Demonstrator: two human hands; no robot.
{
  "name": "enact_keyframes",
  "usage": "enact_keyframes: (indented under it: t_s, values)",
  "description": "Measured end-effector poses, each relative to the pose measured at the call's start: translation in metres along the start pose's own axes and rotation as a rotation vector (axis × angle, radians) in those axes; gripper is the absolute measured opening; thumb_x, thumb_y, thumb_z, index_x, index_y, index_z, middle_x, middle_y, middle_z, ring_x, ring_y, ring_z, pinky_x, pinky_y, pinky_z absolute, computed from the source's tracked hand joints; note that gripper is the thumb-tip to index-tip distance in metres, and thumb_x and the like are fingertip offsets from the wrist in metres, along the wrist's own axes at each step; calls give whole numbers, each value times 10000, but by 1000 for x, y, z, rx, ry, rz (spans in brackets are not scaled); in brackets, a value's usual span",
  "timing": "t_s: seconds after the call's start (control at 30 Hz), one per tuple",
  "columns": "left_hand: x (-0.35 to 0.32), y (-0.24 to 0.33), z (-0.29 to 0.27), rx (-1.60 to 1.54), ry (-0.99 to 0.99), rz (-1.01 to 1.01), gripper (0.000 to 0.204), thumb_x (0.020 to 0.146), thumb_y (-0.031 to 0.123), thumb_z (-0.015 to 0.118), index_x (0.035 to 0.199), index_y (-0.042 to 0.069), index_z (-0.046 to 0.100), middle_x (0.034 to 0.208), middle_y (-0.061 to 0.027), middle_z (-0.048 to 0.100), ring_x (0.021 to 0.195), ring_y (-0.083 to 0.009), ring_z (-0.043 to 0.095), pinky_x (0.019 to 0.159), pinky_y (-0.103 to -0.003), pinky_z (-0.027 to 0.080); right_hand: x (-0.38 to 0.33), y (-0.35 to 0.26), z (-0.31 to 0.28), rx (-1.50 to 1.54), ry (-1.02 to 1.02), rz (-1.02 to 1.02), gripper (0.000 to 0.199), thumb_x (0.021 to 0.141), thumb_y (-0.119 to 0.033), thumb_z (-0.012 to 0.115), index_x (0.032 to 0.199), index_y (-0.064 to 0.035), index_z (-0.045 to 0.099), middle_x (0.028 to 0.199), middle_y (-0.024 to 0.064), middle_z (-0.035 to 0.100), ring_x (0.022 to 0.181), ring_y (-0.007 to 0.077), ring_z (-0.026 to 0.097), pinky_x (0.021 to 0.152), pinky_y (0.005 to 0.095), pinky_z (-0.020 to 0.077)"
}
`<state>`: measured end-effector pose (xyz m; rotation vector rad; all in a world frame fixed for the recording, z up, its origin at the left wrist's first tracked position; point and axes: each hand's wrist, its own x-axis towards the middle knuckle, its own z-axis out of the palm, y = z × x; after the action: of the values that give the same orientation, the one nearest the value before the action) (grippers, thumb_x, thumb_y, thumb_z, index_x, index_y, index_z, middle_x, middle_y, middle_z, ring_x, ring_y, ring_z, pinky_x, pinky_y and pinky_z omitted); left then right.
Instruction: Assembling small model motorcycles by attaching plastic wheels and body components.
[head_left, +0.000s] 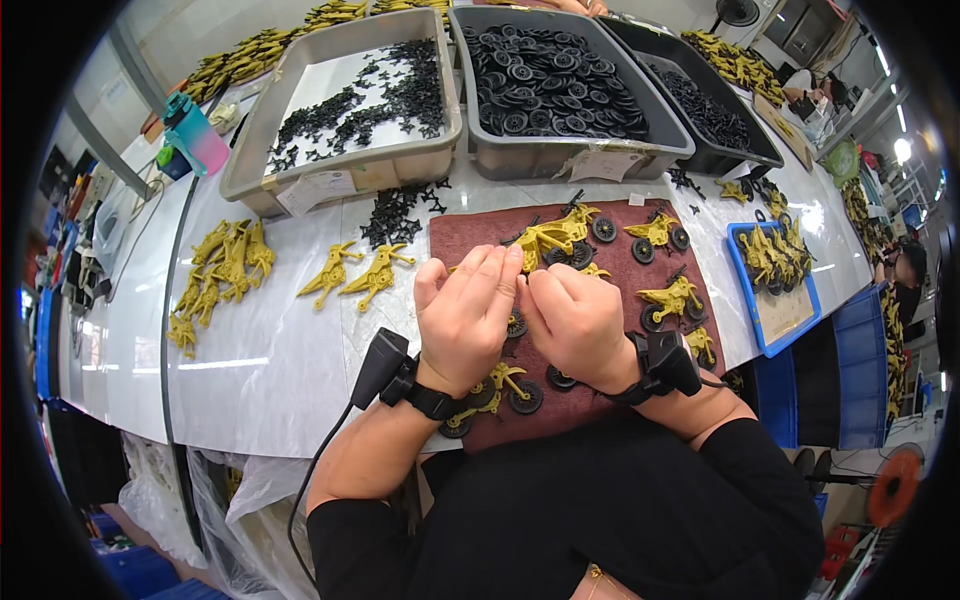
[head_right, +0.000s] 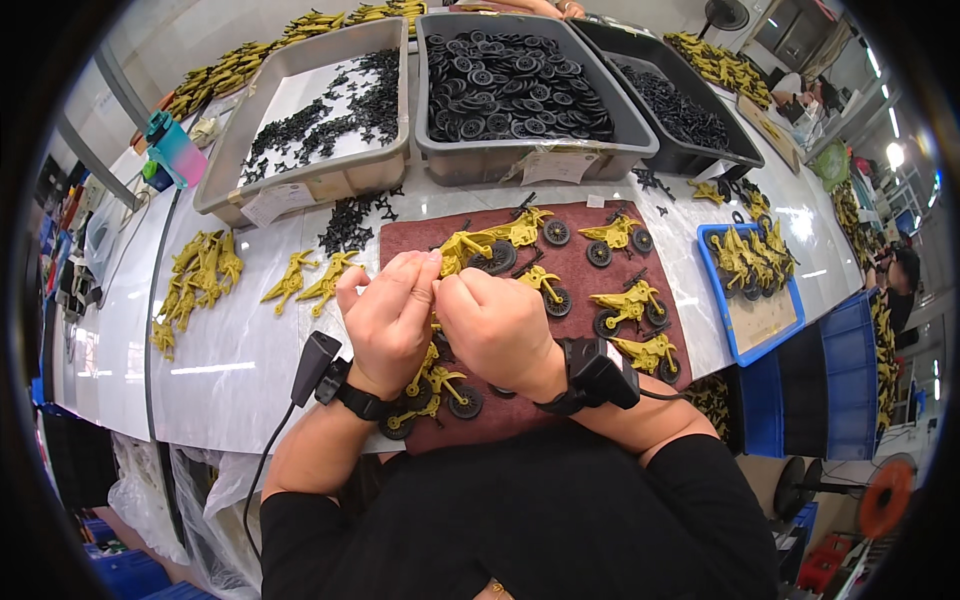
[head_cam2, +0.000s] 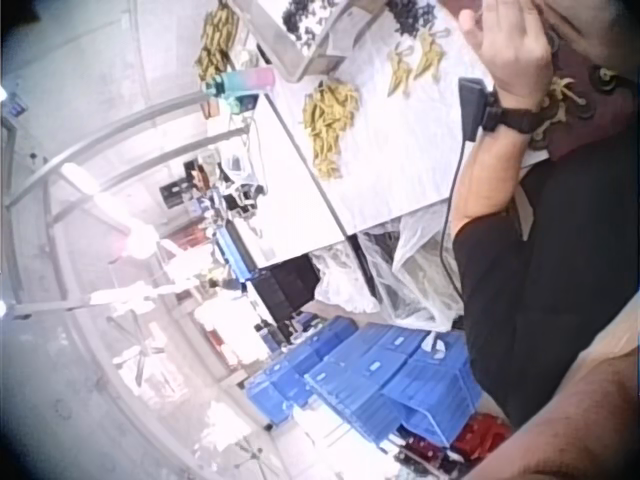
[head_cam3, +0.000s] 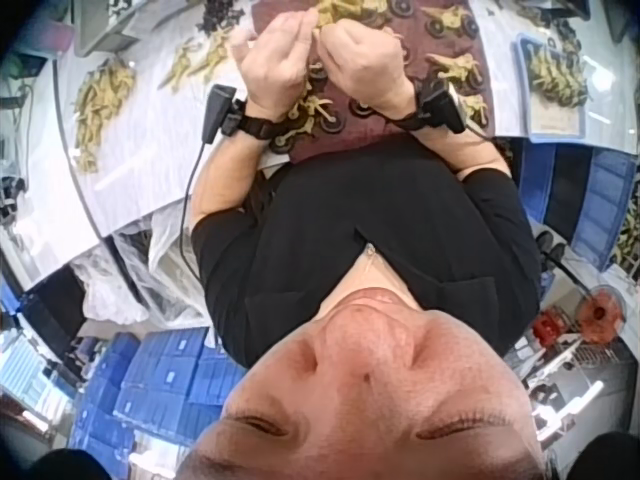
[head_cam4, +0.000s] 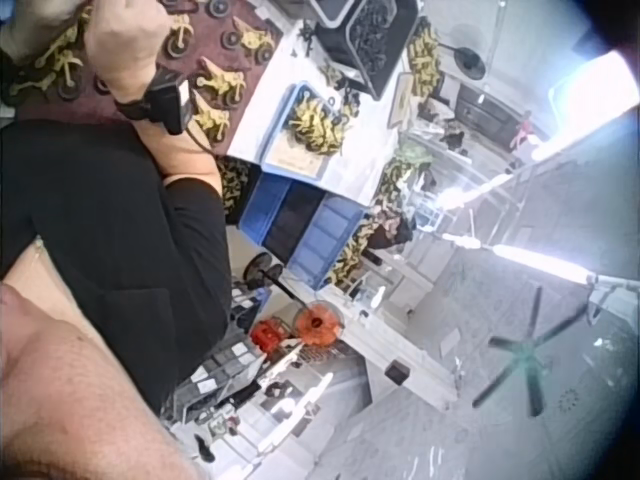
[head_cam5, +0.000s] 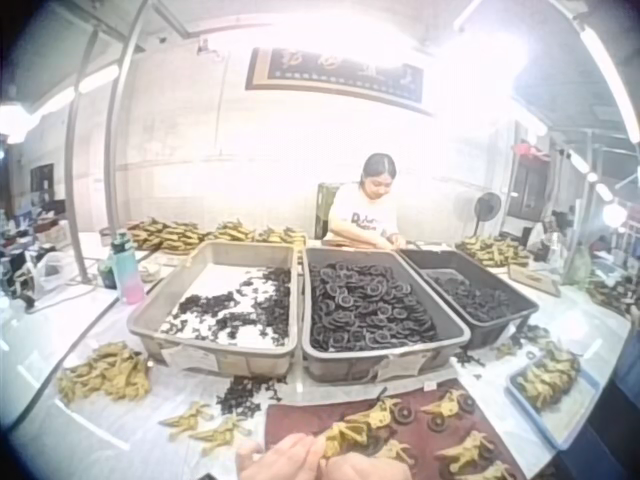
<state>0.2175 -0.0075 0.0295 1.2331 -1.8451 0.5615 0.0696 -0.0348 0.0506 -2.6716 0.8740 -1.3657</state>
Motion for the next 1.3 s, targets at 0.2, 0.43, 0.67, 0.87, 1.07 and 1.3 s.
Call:
enact_keyframes:
  t_s: [0.2, 0.43, 0.67, 0.87, 1.07, 1.3]
  values:
    - [2, -5, 2, -224, 99, -67, 388, 686, 2, 738, 1070, 44, 696, 1022, -64, 690, 925, -184, 647, 852, -373, 386, 4, 7, -11, -82, 6, -129, 117, 776, -32, 707, 808, -34, 595, 627, 49, 480, 459, 219, 458, 435, 345, 375]
    - [7, -9, -4, -259, 117, -11, 467, 678, 22, 746, 1141, 39, 684, 1118, -130, 641, 944, -270, 615, 771, -373, 464, 2, 10, -18, -87, 70, -168, 145, 764, -27, 723, 863, -20, 617, 630, 49, 504, 483, 213, 497, 455, 326, 397]
    - [6, -12, 1, -200, 167, 74, 408, 697, 26, 681, 1105, 25, 701, 1140, -136, 651, 880, -255, 593, 707, -347, 450, -1, 2, -17, -46, -14, -8, 122, 806, -59, 694, 885, -23, 608, 665, 80, 570, 522, 251, 560, 475, 347, 437]
    - [6, -10, -1, -190, 124, 89, 434, 682, 39, 664, 1115, 14, 698, 1146, -140, 651, 865, -263, 578, 695, -347, 447, -6, 0, -15, -70, -77, 94, 87, 853, -70, 664, 883, -16, 603, 683, 104, 583, 534, 276, 575, 477, 353, 452]
    - [5, -3, -2, -177, 79, 74, 445, 682, 31, 655, 1123, -4, 688, 1140, -134, 652, 878, -279, 573, 715, -350, 442, -3, 7, -11, 45, 41, 14, 152, 860, -62, 632, 760, -55, 518, 620, 70, 502, 516, 239, 540, 448, 340, 426]
    - [4, -3, 0, -244, 39, 43, 451, 679, -5, 678, 1130, -7, 682, 1118, -130, 654, 880, -283, 584, 728, -363, 457, -4, 6, -12, 27, 25, 20, 167, 853, -76, 644, 751, -61, 513, 619, 69, 501, 513, 241, 540, 444, 343, 426]
